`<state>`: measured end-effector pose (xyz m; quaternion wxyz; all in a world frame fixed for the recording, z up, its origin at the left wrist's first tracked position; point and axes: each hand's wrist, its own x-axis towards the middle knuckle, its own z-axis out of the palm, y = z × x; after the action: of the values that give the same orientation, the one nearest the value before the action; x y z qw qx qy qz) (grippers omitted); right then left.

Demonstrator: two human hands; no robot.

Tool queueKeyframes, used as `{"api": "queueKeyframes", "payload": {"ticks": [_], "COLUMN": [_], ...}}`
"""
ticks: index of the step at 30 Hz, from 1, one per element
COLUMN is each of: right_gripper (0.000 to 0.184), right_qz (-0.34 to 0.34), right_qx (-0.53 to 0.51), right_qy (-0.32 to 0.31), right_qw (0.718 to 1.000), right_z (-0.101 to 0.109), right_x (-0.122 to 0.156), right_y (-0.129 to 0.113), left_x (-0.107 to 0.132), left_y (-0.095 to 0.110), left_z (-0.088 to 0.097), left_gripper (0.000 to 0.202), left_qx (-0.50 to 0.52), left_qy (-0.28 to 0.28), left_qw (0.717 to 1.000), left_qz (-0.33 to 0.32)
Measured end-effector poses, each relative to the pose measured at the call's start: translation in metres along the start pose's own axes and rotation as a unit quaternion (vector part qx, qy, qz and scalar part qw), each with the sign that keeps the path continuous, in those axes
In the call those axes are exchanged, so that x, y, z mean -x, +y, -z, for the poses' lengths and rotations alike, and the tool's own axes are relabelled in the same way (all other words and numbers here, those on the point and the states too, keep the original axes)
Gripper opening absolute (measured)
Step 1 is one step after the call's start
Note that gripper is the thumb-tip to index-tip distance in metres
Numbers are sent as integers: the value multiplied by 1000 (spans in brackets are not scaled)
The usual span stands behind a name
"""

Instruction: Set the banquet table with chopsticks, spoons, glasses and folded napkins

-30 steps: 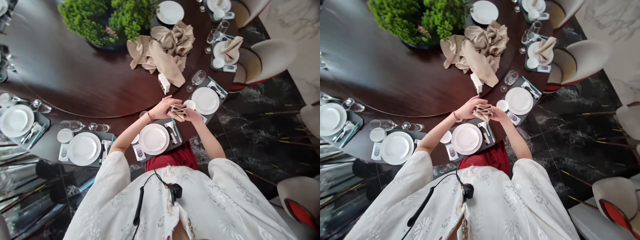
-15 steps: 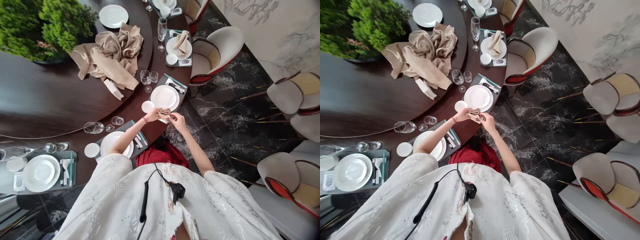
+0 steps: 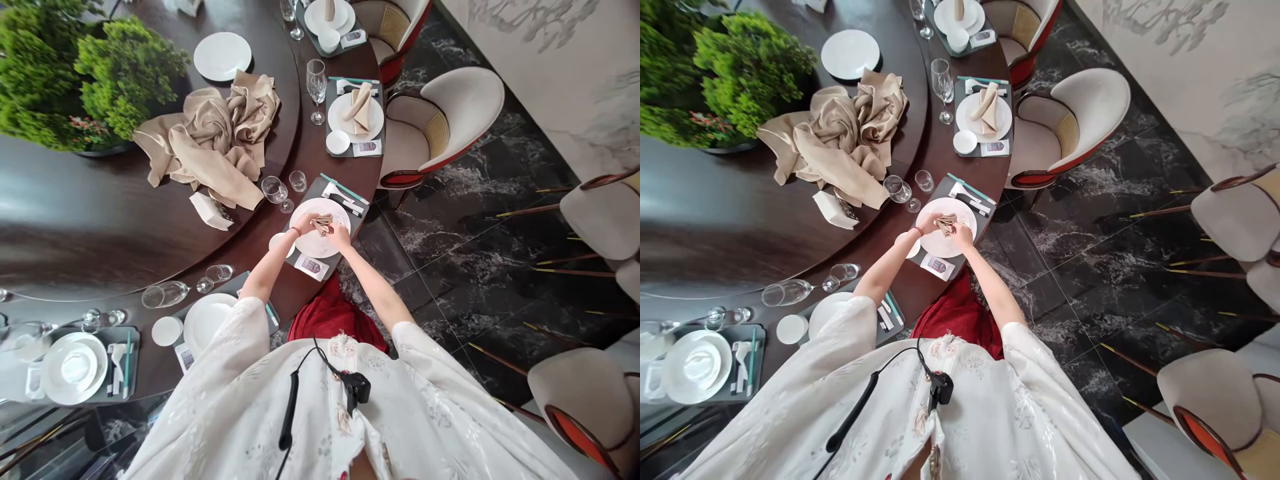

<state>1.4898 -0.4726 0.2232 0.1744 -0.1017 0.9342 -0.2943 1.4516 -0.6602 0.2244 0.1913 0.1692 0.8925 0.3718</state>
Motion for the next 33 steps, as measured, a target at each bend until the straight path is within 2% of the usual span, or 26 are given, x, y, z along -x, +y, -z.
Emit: {"api": "queueKeyframes", "payload": {"ticks": [3,5,6,8,11,14,16,18,20,23,25,27,29,31,33], "right_gripper": [23,24,25,25,26,37,42,41,35,28,26,23,21,23,27], "right_qz": [-7,-10,-12,-13,-4,3,10,19,15,-67,-166,-261,-341,-410,-470], "right_qx": [5,5,4,5,-8,-46,-75,-106,-129,-139,-132,-122,-108,-100,-102], "right_qy": [-25,-26,-25,-27,-49,-84,-110,-130,-136,-121,-110,-96,-74,-42,-9], "right_qw": [1000,1000,1000,1000,999,995,991,986,982,981,971,953,931,906,877], "right_z": [-3,-2,-1,0,1,2,8,19,38,79,116,161,208,254,293], "right_x": [-9,-8,-7,-5,-2,6,18,33,51,81,105,134,166,198,226], "right_y": [6,8,8,8,10,23,44,79,131,236,316,394,467,528,579], "left_x": [14,37,51,80,111,119,108,82,41,-49,-122,-196,-260,-309,-343], "left_y": [-6,-9,-9,-9,1,25,49,77,110,165,205,246,285,319,347], "left_z": [2,2,1,-7,-24,-40,-45,-48,-54,-84,-120,-167,-216,-258,-285], "left_gripper": [62,86,91,92,79,72,70,68,63,53,49,45,42,38,31], "left_qx": [1,18,24,29,39,53,28,-9,-30,-35,-27,-13,-11,-41,-93], "left_qy": [4,24,45,102,168,214,255,282,298,308,284,235,162,57,-52], "left_qw": [997,991,987,975,948,920,904,900,907,931,951,970,986,996,992], "left_qz": [83,127,151,197,267,325,342,333,295,193,119,64,39,47,63]}}
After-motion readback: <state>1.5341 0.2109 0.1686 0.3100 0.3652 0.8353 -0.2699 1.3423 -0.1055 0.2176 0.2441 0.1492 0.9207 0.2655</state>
